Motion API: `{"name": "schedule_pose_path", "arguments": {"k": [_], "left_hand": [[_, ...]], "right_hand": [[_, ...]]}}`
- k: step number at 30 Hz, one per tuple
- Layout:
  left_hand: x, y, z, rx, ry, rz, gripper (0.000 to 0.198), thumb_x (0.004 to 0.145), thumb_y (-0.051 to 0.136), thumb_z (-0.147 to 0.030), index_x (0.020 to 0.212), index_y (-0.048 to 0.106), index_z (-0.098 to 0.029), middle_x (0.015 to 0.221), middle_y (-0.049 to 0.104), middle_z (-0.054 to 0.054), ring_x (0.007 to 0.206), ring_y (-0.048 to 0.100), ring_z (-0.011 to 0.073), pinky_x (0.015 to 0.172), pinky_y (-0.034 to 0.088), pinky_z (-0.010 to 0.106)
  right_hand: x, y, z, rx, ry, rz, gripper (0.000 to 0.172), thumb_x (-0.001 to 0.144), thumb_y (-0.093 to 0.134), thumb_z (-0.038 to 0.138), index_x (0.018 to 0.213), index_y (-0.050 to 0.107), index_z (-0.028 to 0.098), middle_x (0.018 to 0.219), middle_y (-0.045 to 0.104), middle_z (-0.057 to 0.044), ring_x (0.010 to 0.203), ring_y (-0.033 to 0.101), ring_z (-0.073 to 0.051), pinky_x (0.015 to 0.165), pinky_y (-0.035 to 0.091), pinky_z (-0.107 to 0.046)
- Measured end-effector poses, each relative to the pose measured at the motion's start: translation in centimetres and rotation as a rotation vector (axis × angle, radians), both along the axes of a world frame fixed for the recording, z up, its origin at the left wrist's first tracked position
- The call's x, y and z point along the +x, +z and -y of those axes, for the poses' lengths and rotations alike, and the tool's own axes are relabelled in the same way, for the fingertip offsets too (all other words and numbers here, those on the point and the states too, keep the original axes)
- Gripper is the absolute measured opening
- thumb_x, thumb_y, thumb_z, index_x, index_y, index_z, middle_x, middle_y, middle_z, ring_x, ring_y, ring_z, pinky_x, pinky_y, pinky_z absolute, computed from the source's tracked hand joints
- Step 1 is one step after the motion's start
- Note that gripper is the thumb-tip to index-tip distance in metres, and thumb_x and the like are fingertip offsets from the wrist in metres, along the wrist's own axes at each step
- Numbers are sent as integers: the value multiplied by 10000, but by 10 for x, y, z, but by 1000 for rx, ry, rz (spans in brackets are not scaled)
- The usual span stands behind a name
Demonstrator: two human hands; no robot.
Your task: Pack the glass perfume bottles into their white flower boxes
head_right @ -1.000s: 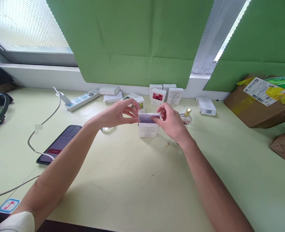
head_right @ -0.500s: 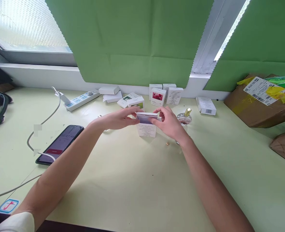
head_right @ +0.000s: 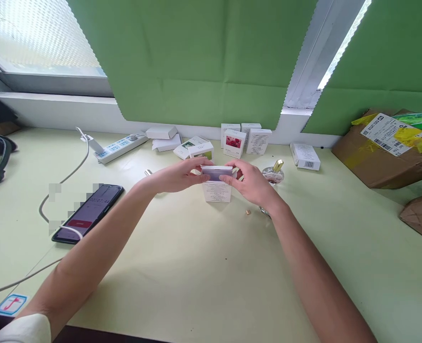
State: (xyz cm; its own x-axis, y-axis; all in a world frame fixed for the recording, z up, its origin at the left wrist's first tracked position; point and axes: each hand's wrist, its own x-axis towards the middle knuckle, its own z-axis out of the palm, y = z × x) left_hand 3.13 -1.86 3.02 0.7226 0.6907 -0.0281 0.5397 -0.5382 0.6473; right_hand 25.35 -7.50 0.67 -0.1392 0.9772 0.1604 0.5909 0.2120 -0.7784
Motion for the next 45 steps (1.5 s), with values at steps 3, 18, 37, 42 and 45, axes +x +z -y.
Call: {"name": "schedule_pose_path", "arguments": {"k": [3,18,37,42,45], "left_hand": [[0,1,1,3,-4,8,295,924,477,-363,1168,582,-234,1086,609,45,953,558,174,743,405,264],[3,5,7,-57,-20,32,323,926,464,-317,1222,566,-238,1111,609,42,986,541,188,821,397,288],[14,13,31,583,-156,-39,178,960,482,-249,1068,615,-201,1065,608,70,1003,541,207,867,386,332],[15,0,21,627,-209,-139,272,991,386,-209,1018,656,-187,1052,645,77,948,576,205,894,338,356],[11,0,14,581,-201,-103,296,993,370,-211,951,662,-183,988,653,64,879,585,182,881,344,346]], "right_hand": [[2,-1,0,-83,31,-23,308,859,600,522,1031,631,269,858,639,5,708,543,-151,621,422,-288],[-1,-4,-1,-270,11,-151,289,835,646,484,1030,609,273,792,613,15,596,507,-117,526,440,-265],[21,8,5,-388,154,-71,525,783,709,413,1280,572,316,1015,717,-29,854,693,-219,726,557,-356],[11,-10,2,-296,175,198,406,728,737,415,1098,622,296,988,711,-26,873,677,-250,646,514,-331],[1,-19,-2,-199,155,203,293,769,692,400,1026,646,268,1080,701,-39,953,663,-257,769,519,-375]]}}
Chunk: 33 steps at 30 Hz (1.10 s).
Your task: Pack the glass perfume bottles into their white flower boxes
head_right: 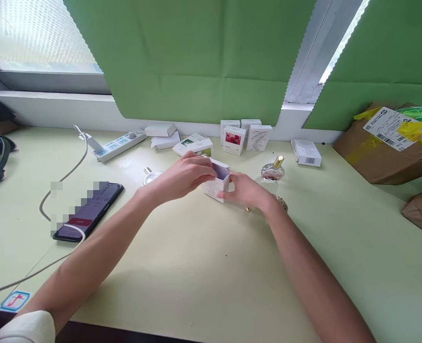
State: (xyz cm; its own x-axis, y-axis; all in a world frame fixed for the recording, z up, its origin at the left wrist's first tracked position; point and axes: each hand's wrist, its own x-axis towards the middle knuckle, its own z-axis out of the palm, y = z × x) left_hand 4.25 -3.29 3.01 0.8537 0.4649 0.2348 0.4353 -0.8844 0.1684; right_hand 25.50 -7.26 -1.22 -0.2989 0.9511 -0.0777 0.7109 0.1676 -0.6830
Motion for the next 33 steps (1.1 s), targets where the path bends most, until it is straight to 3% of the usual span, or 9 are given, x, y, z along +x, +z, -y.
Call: {"name": "schedule_pose_path", "arguments": {"k": [4,11,17,27,33], "left_hand": [[-3,5,-3,-41,48,64,298,981,372,-205,947,668,-181,936,646,61,800,575,171,824,375,339],[-3,5,-4,-119,196,205,271,946,423,-196,1021,684,-202,945,660,52,746,551,146,633,384,281],[-5,3,-8,-211,170,249,246,915,473,-199,983,709,-194,915,677,46,757,570,139,656,428,273],[-7,3,-14,-425,167,259,230,875,527,-247,961,733,-188,967,714,47,809,616,154,670,484,278],[-6,-2,-15,-574,284,348,222,862,595,-314,1008,708,-191,948,727,51,837,653,167,675,505,283]], "right_hand": [[0,-3,-4,-22,27,-116,322,807,653,336,1123,626,281,1153,692,-33,1045,638,-241,873,515,-405],[1,-2,0,-121,59,-277,398,871,609,340,1253,511,284,1239,635,-62,1078,620,-229,889,538,-428],[-4,1,4,-267,33,-458,446,905,564,347,1332,434,335,1283,561,-61,1099,603,-228,773,617,-388],[-5,0,4,-303,-32,-455,432,905,580,335,1320,460,340,1112,620,-57,1061,625,-229,738,636,-385],[-9,4,7,-347,-30,-446,387,910,580,368,1280,482,304,1067,611,-62,960,668,-218,737,634,-380]]}}
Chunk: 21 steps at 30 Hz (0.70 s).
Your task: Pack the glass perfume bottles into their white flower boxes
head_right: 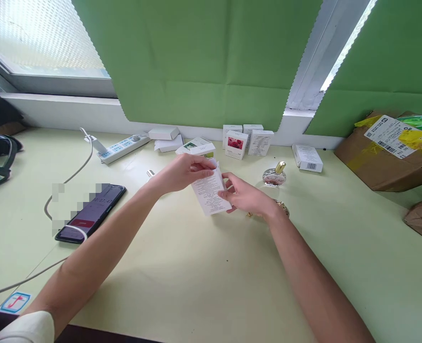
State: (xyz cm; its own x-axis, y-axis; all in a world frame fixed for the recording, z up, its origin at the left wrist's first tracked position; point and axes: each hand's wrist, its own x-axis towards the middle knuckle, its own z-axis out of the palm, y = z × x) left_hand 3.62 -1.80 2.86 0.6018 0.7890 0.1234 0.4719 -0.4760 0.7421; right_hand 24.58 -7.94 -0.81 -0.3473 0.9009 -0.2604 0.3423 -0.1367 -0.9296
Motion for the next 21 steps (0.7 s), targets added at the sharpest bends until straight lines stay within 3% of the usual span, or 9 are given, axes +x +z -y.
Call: {"name": "schedule_pose_path", "arguments": {"k": [8,15,21], "left_hand": [[-1,7,3,21,-22,-31,197,875,568,-303,925,725,-196,934,721,38,836,626,168,668,474,287],[-1,7,2,244,-90,-96,188,878,553,-227,894,734,-179,857,682,29,736,563,127,635,427,257],[-2,2,-3,310,-166,-75,204,894,538,-192,887,741,-173,855,663,24,713,549,108,642,410,242]], "right_hand": [[-2,2,2,72,-27,60,370,893,599,345,1246,492,309,1074,606,-62,993,639,-227,702,637,-368],[-5,2,3,80,-40,66,363,886,609,349,1230,500,308,1113,596,-64,1028,622,-238,673,648,-359],[-5,2,1,61,-40,64,322,894,603,356,1196,507,302,1094,592,-61,1013,627,-232,660,652,-348]]}}
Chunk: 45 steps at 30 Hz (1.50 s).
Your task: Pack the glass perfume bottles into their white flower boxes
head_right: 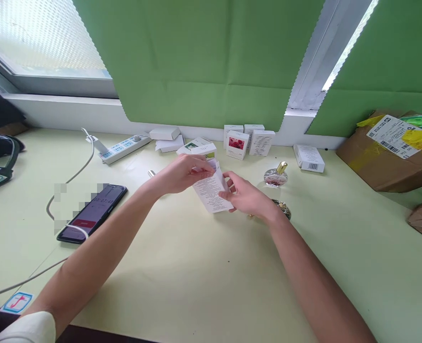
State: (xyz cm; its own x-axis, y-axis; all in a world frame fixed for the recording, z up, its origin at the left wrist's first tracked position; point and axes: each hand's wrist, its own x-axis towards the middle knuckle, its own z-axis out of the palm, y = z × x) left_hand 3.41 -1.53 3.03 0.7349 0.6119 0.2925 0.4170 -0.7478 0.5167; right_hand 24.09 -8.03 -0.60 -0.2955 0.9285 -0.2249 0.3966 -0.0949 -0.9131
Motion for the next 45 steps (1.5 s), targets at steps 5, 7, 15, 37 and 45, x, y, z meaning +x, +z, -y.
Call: {"name": "schedule_pose_path", "arguments": {"k": [5,7,15,37,45], "left_hand": [[5,-4,2,19,47,61,212,916,535,-243,967,731,-182,904,643,36,670,519,93,615,394,242],[8,-6,3,-14,84,120,168,887,591,-266,913,734,-183,869,640,27,649,503,89,601,389,240],[9,-8,2,-164,136,189,101,808,668,-229,810,756,-179,813,638,21,669,521,95,594,404,239],[11,-9,3,-208,188,182,89,790,664,-206,775,744,-170,833,652,23,692,545,108,605,427,248],[12,-11,2,-171,152,163,122,809,635,-188,800,756,-172,793,655,18,695,550,116,634,438,261]], "right_hand": [[4,2,-2,-1,-42,-55,320,882,618,371,1175,508,303,1123,576,-61,1015,628,-238,689,656,-390],[5,3,-1,3,-47,-61,303,879,624,372,1153,517,300,1124,577,-63,1026,627,-243,699,655,-395],[1,5,1,-23,-46,-24,305,884,619,362,1165,525,291,1013,589,-50,922,656,-220,672,652,-377],[2,0,-1,-13,-66,-44,322,847,658,357,1141,549,285,1085,591,-58,956,640,-221,637,660,-355],[2,1,-1,-16,-67,-42,313,844,662,358,1124,544,286,1068,580,-57,961,633,-229,636,658,-358]]}}
